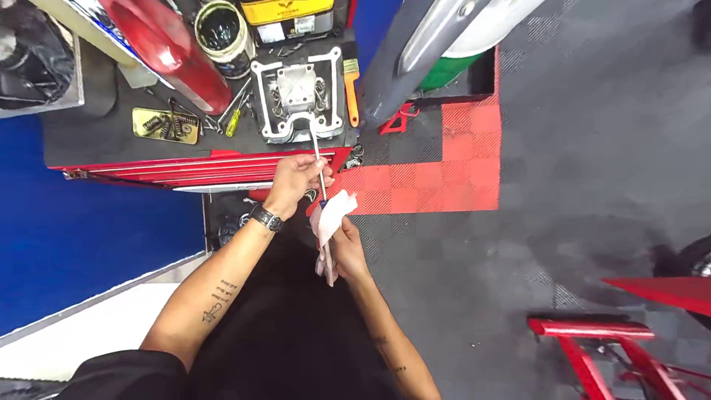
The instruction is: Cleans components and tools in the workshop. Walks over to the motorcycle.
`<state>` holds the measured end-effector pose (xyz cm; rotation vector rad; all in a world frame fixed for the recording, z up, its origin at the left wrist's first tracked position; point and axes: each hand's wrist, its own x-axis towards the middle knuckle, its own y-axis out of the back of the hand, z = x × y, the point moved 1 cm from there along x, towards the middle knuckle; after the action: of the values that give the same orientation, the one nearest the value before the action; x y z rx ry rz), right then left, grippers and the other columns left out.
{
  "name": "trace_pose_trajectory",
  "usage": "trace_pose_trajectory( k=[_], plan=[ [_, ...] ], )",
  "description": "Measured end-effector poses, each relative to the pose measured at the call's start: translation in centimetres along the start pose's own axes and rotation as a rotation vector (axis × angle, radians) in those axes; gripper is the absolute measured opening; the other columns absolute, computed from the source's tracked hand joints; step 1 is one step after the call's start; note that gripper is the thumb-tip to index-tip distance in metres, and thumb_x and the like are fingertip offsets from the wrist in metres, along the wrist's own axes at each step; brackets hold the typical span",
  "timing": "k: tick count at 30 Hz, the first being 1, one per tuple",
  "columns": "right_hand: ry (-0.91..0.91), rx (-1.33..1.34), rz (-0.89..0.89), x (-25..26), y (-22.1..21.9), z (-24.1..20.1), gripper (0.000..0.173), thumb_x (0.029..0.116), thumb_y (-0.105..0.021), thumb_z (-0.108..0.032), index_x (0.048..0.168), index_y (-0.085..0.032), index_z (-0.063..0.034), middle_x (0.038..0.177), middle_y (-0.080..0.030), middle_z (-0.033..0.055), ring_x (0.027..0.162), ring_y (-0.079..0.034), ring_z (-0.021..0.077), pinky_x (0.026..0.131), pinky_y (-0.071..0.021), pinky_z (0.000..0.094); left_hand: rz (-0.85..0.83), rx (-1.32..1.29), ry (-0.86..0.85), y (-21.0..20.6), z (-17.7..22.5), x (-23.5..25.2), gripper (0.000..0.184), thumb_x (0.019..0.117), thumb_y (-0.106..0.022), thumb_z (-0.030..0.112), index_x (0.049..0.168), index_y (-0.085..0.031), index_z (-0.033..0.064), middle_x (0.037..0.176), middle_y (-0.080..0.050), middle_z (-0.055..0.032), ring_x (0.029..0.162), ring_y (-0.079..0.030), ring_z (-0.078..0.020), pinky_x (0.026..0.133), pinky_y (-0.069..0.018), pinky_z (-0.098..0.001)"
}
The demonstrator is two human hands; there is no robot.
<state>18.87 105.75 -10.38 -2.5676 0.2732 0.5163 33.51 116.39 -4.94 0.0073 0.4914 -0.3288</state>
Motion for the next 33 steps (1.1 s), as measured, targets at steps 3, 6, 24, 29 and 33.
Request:
trace_pose_trajectory(
  k=[3, 6, 24, 29, 33],
  plan=[
    [0.045, -0.045, 0.041, 1.4, 0.0, 0.7, 0.023, 0.1085, -0.041, -0.011, 0.102, -0.060, -0.0015, 0.066, -0.059, 0.0029, 0.050, -0.055, 0.0107, 0.046, -0.0508, 0.0271, 0.027, 0.027, -0.011, 0.1, 0.0, 1.2, 0.021, 0.1058, -0.055, 0.011, 0.116, -0.066, -0.0043, 0.096, -0.076, -0.0111, 0.082, -0.075, -0.0180, 0.079, -0.0631, -0.0334],
    [0.085, -0.063, 0.045, 2.6, -0.1, 1.1, 0.023, 0.1085, -0.042, -0.013, 0.103, -0.061, -0.0019, 0.065, -0.058, 0.0026, 0.049, -0.054, 0.0111, 0.045, -0.0504, 0.0277, 0.030, 0.058, -0.043, 0.2, 0.1, 1.6, 0.021, 0.1065, -0.054, 0.012, 0.117, -0.065, -0.0025, 0.097, -0.076, -0.0103, 0.083, -0.075, -0.0171, 0.080, -0.0631, -0.0330],
    [0.068, 0.020, 0.101, 0.5, -0.2, 0.3, 0.036, 0.1062, -0.034, -0.024, 0.091, -0.063, -0.0089, 0.061, -0.061, 0.0001, 0.046, -0.054, 0.0108, 0.042, -0.0495, 0.0293, -0.273, 0.199, -0.147, -1.0, -1.9, -3.0, 0.041, 0.1113, -0.038, 0.020, 0.130, -0.064, -0.0062, 0.123, -0.072, -0.0136, 0.117, -0.068, -0.0197, 0.107, -0.0531, -0.0406],
    [0.021, 0.094, 0.113, -0.6, -1.9, -1.8, 0.034, 0.1059, -0.030, -0.030, 0.102, -0.058, -0.0122, 0.066, -0.064, -0.0028, 0.049, -0.057, 0.0079, 0.045, -0.0523, 0.0276, -0.442, 0.200, -0.288, -1.1, -1.9, -6.1, 0.056, 0.1017, -0.056, 0.023, 0.147, -0.044, -0.0061, 0.141, -0.059, -0.0181, 0.128, -0.059, -0.0208, 0.111, -0.0481, -0.0387],
    [-0.006, 0.103, 0.081, -1.4, -2.5, -2.9, 0.019, 0.0903, -0.061, -0.025, 0.104, -0.062, -0.0120, 0.074, -0.070, -0.0056, 0.060, -0.064, 0.0040, 0.056, -0.0572, 0.0251, -0.517, 0.307, -0.299, -0.4, -1.5, -6.7, 0.067, 0.0970, -0.066, 0.034, 0.151, -0.045, 0.0003, 0.145, -0.058, -0.0136, 0.132, -0.057, -0.0188, 0.115, -0.0449, -0.0400]
  ],
)
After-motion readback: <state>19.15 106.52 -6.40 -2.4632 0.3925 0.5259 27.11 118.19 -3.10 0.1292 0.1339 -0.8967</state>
